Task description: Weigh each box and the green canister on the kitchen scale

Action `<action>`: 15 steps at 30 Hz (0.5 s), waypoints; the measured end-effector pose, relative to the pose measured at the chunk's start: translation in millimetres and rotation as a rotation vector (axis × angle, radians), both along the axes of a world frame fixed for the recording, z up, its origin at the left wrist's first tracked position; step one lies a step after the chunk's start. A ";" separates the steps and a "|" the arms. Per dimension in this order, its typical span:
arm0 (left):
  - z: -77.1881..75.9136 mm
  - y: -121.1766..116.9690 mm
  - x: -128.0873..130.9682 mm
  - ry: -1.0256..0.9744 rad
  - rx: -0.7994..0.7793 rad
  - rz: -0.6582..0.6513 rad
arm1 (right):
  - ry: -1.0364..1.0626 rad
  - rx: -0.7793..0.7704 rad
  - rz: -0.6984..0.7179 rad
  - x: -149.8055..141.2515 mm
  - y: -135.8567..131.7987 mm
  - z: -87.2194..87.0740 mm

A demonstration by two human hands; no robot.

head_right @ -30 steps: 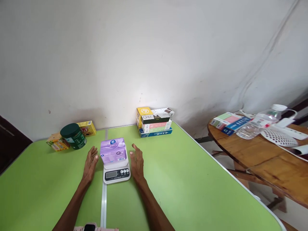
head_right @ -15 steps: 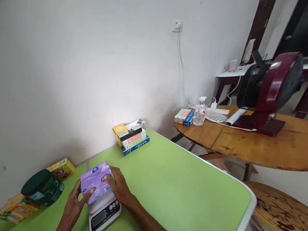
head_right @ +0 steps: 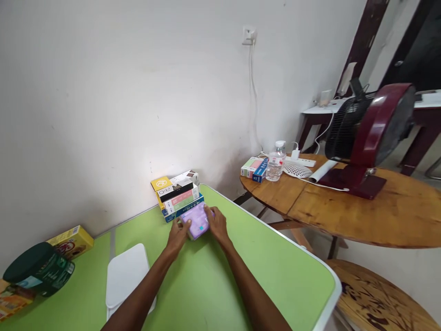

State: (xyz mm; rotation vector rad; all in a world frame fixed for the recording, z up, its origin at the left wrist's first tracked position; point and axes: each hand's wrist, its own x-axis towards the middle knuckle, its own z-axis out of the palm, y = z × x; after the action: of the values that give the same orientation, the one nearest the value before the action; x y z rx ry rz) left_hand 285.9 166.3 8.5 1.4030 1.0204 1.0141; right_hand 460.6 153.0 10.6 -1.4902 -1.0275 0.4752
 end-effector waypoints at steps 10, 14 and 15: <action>-6.7 21.5 26.3 0.054 -0.068 -0.031 | 0.035 0.028 -0.121 11.0 21.9 -45.1; 2.1 18.3 33.4 -0.050 -0.049 -0.127 | 0.019 -0.015 -0.123 3.4 24.6 -35.7; 5.4 16.3 33.7 -0.076 -0.038 -0.131 | 0.010 -0.023 -0.116 1.8 23.1 -31.0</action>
State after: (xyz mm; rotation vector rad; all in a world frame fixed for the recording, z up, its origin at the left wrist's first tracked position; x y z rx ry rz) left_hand 319.6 182.6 13.9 1.3718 0.8761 0.9403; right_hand 462.4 176.1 -20.4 -1.5574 -0.9248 0.4123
